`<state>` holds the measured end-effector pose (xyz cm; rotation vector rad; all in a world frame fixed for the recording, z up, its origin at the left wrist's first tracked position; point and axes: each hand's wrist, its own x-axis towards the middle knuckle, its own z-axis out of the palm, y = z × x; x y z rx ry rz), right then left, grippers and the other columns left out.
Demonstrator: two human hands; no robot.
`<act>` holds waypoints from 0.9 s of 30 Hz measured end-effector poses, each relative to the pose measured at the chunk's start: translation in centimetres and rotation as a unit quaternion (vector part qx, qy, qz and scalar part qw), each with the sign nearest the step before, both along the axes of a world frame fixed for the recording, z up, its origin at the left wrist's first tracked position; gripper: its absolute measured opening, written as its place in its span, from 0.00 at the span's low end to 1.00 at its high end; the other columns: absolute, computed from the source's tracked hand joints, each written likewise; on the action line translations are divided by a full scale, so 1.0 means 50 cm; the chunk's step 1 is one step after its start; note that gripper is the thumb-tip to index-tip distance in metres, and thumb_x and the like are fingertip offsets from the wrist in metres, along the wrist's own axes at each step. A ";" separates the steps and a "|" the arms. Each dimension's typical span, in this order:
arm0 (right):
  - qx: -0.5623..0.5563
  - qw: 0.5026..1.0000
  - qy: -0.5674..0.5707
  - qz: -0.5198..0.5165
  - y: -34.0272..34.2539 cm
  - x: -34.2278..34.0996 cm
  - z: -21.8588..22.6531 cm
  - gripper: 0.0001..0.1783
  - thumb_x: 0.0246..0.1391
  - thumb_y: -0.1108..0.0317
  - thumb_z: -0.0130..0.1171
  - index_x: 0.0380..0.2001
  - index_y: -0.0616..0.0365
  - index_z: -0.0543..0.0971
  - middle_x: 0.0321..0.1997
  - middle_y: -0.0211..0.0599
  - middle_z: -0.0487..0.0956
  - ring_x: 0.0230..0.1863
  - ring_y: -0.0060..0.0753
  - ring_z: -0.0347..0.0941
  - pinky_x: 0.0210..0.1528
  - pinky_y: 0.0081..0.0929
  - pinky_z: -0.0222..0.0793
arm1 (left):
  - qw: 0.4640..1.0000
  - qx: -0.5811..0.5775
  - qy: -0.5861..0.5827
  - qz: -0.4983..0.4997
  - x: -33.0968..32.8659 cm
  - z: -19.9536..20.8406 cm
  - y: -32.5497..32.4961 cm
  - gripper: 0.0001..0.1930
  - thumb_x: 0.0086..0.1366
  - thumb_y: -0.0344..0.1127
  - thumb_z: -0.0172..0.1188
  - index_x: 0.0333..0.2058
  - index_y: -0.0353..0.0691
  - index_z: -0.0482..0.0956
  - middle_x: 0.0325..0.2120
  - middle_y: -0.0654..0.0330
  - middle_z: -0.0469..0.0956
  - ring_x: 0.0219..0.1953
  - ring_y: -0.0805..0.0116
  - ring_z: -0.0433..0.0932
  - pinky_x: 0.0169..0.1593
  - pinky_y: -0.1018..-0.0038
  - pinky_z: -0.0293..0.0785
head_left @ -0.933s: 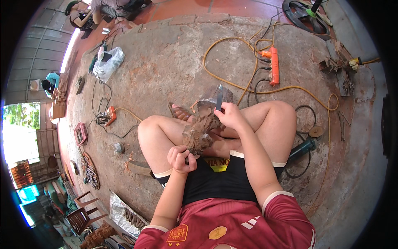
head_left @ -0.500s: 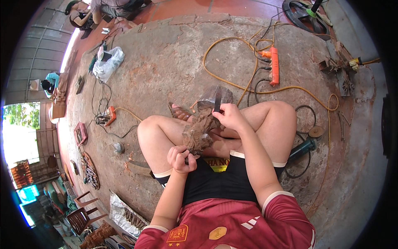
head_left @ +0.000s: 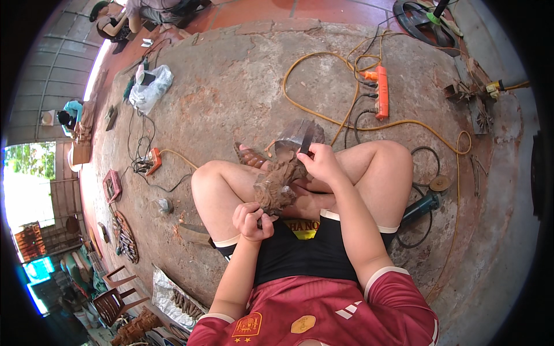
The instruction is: The person sits cross-legged on the floor and carves a piece of wood using a chisel. They hold the wood with their left hand and use the chisel with their right hand to shape the object, occasionally rotating it to work on different sides.
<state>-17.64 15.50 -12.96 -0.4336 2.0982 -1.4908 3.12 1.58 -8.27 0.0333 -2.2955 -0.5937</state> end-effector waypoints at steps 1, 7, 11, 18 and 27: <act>-0.019 1.000 -0.012 0.004 0.000 -0.002 -0.009 0.11 0.52 0.63 0.65 0.32 0.61 0.84 0.28 0.50 0.82 0.31 0.41 0.81 0.35 0.33 0.73 | 1.000 0.000 0.000 -0.001 0.000 0.000 0.000 0.05 0.47 0.28 0.55 0.24 0.35 0.70 0.24 0.47 0.76 0.24 0.53 0.77 0.30 0.64 0.76; -0.168 0.981 -0.093 0.028 -0.021 0.017 -0.036 0.14 0.52 0.61 0.66 0.34 0.62 0.84 0.26 0.47 0.82 0.29 0.31 0.80 0.35 0.28 0.74 | 1.000 0.002 0.008 0.004 -0.002 -0.004 -0.001 0.05 0.45 0.28 0.57 0.24 0.37 0.71 0.24 0.51 0.77 0.24 0.55 0.78 0.30 0.66 0.76; -0.004 1.000 -0.003 -0.013 -0.015 -0.001 -0.033 0.10 0.51 0.66 0.65 0.35 0.60 0.85 0.29 0.46 0.84 0.30 0.38 0.82 0.35 0.31 0.74 | 1.000 -0.001 0.008 0.007 0.001 -0.004 -0.001 0.05 0.45 0.28 0.57 0.24 0.37 0.71 0.24 0.51 0.77 0.24 0.55 0.78 0.29 0.66 0.76; -0.151 0.981 -0.106 0.061 -0.018 0.012 -0.034 0.10 0.52 0.67 0.67 0.36 0.61 0.85 0.31 0.35 0.85 0.34 0.24 0.80 0.38 0.28 0.74 | 1.000 -0.002 0.008 0.007 -0.002 -0.003 -0.002 0.05 0.45 0.28 0.57 0.24 0.37 0.71 0.24 0.52 0.77 0.24 0.55 0.78 0.29 0.66 0.76; -0.179 0.975 -0.121 0.046 -0.033 0.018 -0.048 0.08 0.54 0.68 0.66 0.34 0.63 0.84 0.30 0.33 0.84 0.34 0.21 0.77 0.38 0.26 0.74 | 1.000 -0.004 0.005 0.004 -0.003 0.001 0.001 0.05 0.46 0.27 0.56 0.24 0.37 0.71 0.24 0.51 0.76 0.24 0.55 0.77 0.29 0.65 0.76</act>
